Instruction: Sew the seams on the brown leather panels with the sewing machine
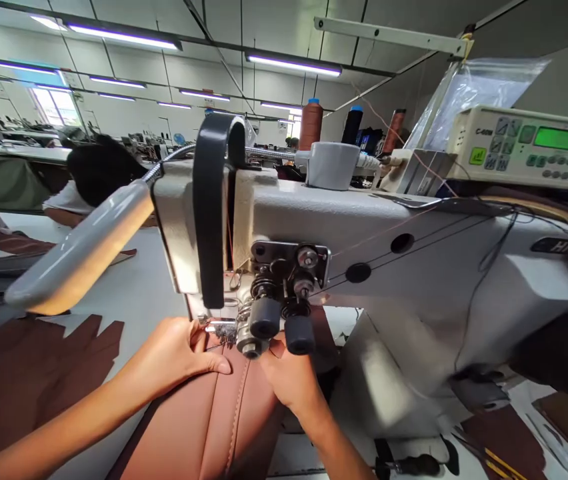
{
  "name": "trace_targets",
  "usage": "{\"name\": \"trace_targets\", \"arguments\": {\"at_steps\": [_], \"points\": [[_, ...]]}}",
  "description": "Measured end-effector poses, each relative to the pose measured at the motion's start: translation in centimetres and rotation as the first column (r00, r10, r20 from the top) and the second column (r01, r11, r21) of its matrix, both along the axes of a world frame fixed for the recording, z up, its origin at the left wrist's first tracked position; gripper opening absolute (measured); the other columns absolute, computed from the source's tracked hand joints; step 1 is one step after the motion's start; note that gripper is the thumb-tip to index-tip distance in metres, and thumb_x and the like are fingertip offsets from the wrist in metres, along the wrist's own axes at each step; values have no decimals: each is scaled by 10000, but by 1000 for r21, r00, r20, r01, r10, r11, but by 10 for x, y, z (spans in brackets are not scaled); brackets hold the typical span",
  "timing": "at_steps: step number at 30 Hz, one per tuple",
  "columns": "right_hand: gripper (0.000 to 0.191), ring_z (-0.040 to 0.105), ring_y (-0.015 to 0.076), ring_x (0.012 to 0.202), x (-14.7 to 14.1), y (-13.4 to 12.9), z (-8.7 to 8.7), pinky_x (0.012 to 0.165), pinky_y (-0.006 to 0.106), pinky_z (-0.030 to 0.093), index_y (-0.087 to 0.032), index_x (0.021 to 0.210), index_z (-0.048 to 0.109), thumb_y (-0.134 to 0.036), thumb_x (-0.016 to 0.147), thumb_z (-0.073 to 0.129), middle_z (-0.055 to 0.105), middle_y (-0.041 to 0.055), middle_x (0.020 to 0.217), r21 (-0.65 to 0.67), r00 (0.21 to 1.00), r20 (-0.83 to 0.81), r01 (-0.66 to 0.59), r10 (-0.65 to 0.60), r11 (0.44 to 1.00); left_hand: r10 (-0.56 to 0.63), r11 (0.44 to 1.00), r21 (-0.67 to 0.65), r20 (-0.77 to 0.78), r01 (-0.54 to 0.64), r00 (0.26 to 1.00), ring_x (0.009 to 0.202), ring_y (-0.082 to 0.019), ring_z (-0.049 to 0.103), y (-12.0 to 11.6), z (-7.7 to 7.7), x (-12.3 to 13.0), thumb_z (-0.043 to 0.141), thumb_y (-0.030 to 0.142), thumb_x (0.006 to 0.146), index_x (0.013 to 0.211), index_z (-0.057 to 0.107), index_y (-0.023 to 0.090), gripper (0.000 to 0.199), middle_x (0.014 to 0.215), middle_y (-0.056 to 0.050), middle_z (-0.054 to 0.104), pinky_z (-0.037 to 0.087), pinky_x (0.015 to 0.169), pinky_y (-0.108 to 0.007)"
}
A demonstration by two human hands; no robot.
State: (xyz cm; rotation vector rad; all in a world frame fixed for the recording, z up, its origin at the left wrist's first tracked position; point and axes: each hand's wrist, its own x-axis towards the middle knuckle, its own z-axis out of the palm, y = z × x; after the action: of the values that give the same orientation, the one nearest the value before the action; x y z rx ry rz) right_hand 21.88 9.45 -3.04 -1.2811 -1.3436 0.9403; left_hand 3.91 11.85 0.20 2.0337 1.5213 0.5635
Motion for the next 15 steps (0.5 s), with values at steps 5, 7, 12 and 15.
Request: {"name": "trace_targets", "arguments": {"at_steps": [5,7,12,15], "points": [[199,603,222,723,1,-1,2,690,340,495,-171,654,587,-360,621,536,652,70,677,-48,1000,23,3,-2,999,-10,1000,13,-31,10,999,513,-119,411,0,2,2,718,488,538,582,485,191,380,482,79,370,221,457,-203],[220,612,233,722,2,-1,3,679,344,502,-172,651,597,-380,623,530,657,70,647,-57,999,33,-17,18,998,-18,1000,-12,-26,18,1000,499,-113,398,0,3,1,709,455,557,559,453,192,366,467,78,356,213,448,-203],[189,622,225,642,10,1,-5,651,346,505,-180,554,583,-344,643,553,664,63,628,30,995,95,20,-23,999,-75,964,-246,110,101,991,424,-90,367,-1,8,-5,574,305,648,617,433,202,177,453,81,386,226,402,-196],[158,611,205,610,16,1,-12,645,326,502,-188,520,576,-309,620,591,655,41,595,81,994,86,64,-71,995,-91,952,-279,139,127,986,434,-91,408,1,6,-8,531,270,651,677,456,195,110,508,58,487,270,405,-192]]}}
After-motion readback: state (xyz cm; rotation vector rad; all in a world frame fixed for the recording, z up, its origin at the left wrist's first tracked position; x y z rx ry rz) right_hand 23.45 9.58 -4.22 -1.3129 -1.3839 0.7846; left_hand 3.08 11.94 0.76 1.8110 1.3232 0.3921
